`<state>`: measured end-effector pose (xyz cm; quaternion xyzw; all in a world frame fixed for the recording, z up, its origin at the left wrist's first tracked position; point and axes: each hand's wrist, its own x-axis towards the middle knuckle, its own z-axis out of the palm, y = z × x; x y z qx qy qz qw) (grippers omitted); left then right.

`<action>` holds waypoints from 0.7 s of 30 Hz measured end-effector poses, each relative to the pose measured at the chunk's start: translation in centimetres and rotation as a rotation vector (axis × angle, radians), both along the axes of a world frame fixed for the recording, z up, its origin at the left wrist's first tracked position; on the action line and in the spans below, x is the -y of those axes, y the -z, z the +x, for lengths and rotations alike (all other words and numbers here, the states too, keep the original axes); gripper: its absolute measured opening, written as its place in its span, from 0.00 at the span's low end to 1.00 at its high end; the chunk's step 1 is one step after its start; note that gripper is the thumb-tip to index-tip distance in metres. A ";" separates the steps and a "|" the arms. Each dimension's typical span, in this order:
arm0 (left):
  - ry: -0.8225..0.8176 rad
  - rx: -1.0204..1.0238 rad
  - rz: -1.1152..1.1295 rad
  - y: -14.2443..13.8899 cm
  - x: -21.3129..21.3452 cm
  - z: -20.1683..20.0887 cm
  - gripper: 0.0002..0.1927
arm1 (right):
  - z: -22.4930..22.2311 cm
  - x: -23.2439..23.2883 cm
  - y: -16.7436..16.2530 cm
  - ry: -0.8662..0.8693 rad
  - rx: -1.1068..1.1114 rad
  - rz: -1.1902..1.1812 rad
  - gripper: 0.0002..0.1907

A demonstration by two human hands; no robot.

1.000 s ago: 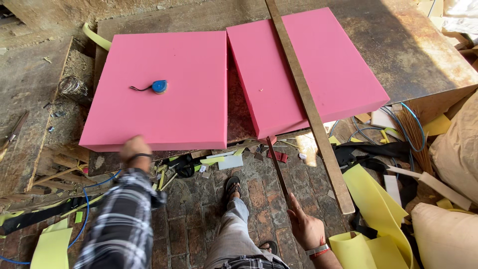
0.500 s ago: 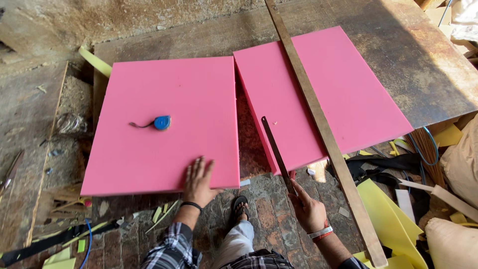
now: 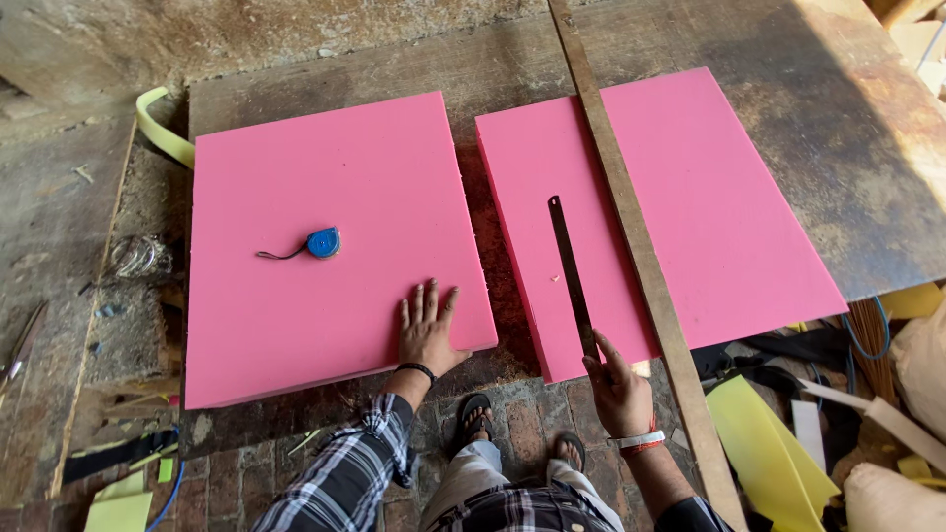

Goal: The person cuts a pink foam sheet into two pieces using a knife and a wooden straightedge. They then move the pieces aside and place a yellow foam sheet on a wooden frame. Finally, they use a spray gun to apply a coating to the yellow foam sheet.

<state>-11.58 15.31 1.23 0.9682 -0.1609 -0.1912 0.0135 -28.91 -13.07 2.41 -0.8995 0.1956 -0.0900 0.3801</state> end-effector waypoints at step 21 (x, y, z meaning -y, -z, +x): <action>-0.960 -0.178 -0.581 0.7 -7.5 -16.2 0.37 | 6.3 5.5 0.9 -0.169 -0.068 0.583 0.14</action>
